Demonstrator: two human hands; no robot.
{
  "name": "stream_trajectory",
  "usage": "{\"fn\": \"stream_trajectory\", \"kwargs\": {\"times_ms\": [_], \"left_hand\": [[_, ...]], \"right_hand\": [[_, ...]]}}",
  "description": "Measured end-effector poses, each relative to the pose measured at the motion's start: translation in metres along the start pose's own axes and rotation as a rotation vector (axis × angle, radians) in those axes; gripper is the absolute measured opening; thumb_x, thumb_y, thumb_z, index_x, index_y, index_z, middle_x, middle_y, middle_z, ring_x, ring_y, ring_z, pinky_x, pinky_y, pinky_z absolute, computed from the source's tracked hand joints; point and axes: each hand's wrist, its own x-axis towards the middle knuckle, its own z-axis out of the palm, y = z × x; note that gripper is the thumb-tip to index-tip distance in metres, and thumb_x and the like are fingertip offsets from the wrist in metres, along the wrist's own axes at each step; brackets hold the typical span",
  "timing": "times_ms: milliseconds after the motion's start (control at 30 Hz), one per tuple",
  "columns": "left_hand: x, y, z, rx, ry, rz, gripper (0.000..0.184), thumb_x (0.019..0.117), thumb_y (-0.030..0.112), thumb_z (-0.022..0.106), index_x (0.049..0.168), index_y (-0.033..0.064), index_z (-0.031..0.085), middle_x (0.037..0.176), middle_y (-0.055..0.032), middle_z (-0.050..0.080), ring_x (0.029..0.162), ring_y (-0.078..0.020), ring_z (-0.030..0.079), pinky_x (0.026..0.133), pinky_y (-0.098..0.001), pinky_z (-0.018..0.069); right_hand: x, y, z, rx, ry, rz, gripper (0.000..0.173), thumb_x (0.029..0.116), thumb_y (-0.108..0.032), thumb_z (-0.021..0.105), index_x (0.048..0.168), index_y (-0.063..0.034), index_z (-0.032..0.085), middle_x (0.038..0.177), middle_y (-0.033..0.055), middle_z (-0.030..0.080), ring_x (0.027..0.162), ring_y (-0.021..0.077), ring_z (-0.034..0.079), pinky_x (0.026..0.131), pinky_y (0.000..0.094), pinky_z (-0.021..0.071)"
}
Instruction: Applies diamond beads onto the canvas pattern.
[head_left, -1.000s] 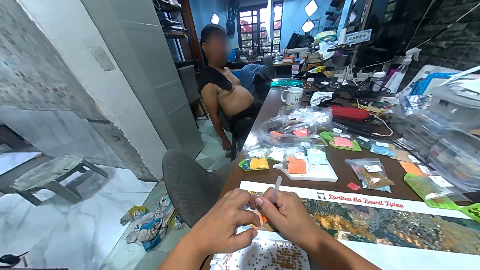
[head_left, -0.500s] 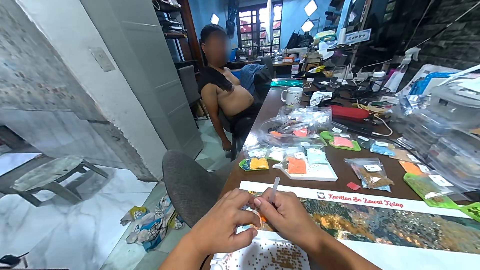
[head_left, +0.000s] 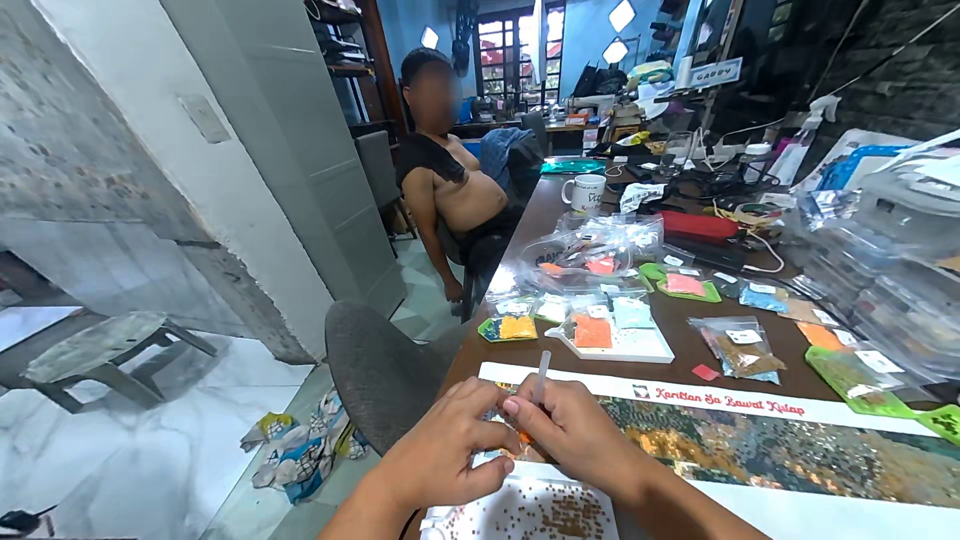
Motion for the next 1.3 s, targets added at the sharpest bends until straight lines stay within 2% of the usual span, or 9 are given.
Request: {"fn": "stream_trajectory", "kwargs": {"times_ms": [167,333,533,700,833,1000,1300], "left_hand": [[-0.001,0.0,0.001,0.009,0.002,0.009,0.036,0.102,0.044,0.047,0.101,0.0229,0.076,0.109,-0.0072,0.065,0.11,-0.0213,0.058,0.096,-0.0386,0.0462],[-0.001,0.0,0.001,0.009,-0.016,0.007,0.035,0.1028,0.043,0.046,0.105,0.0254,0.077,0.111,-0.0074,0.065,0.112,-0.0214,0.058,0.097,-0.0393,0.0462],[-0.001,0.0,0.001,0.011,0.004,0.024,0.037,0.1029,0.044,0.046,0.102,0.0242,0.077,0.11,-0.008,0.066,0.111,-0.0212,0.058,0.095,-0.0385,0.0468],[0.0,0.0,0.001,-0.001,0.015,0.031,0.036,0.1025,0.043,0.046,0.101,0.0244,0.076,0.108,-0.0078,0.066,0.11,-0.0203,0.058,0.094,-0.0374,0.0468],[0.0,0.0,0.001,0.005,0.007,0.025,0.035,0.1021,0.042,0.046,0.101,0.0242,0.077,0.109,-0.0078,0.065,0.11,-0.0204,0.058,0.094,-0.0385,0.047],[0.0,0.0,0.0,0.003,0.008,0.023,0.036,0.1019,0.042,0.047,0.097,0.0226,0.076,0.109,-0.0078,0.065,0.11,-0.0207,0.059,0.094,-0.039,0.0472],[0.0,-0.001,0.001,0.002,0.016,0.027,0.037,0.1027,0.042,0.046,0.099,0.0226,0.076,0.109,-0.0075,0.066,0.11,-0.0199,0.059,0.094,-0.0381,0.0472]], "right_hand": [[-0.006,-0.005,0.002,0.056,0.211,-0.105,0.038,0.1053,-0.035,0.052,0.079,-0.01,0.061,0.063,-0.0063,0.05,0.056,-0.0022,0.046,0.053,0.0164,0.0383],[-0.014,-0.002,0.001,0.033,0.308,-0.14,0.039,0.1041,-0.034,0.053,0.073,-0.0106,0.06,0.059,-0.0073,0.048,0.053,-0.0033,0.044,0.05,0.0156,0.0356],[-0.021,0.002,0.005,0.075,0.198,-0.336,0.045,0.1066,-0.031,0.05,0.07,-0.0054,0.054,0.056,-0.0005,0.045,0.05,0.0012,0.043,0.048,0.0177,0.0347],[-0.022,0.005,0.009,0.03,0.165,-0.434,0.043,0.106,-0.026,0.051,0.069,-0.0035,0.056,0.056,0.0033,0.048,0.051,0.0055,0.046,0.05,0.0205,0.0365],[-0.022,0.007,0.01,-0.025,0.195,-0.429,0.043,0.1052,-0.026,0.051,0.069,-0.004,0.057,0.055,0.0035,0.049,0.051,0.0064,0.048,0.049,0.0217,0.038],[-0.022,0.008,0.012,-0.075,0.232,-0.418,0.043,0.1046,-0.026,0.051,0.066,-0.0057,0.053,0.054,0.0021,0.045,0.05,0.0069,0.044,0.049,0.0225,0.0354],[-0.023,0.008,0.012,-0.066,0.18,-0.429,0.045,0.1049,-0.026,0.05,0.066,-0.0049,0.053,0.054,0.0039,0.047,0.052,0.0091,0.046,0.051,0.0244,0.0371]]}}
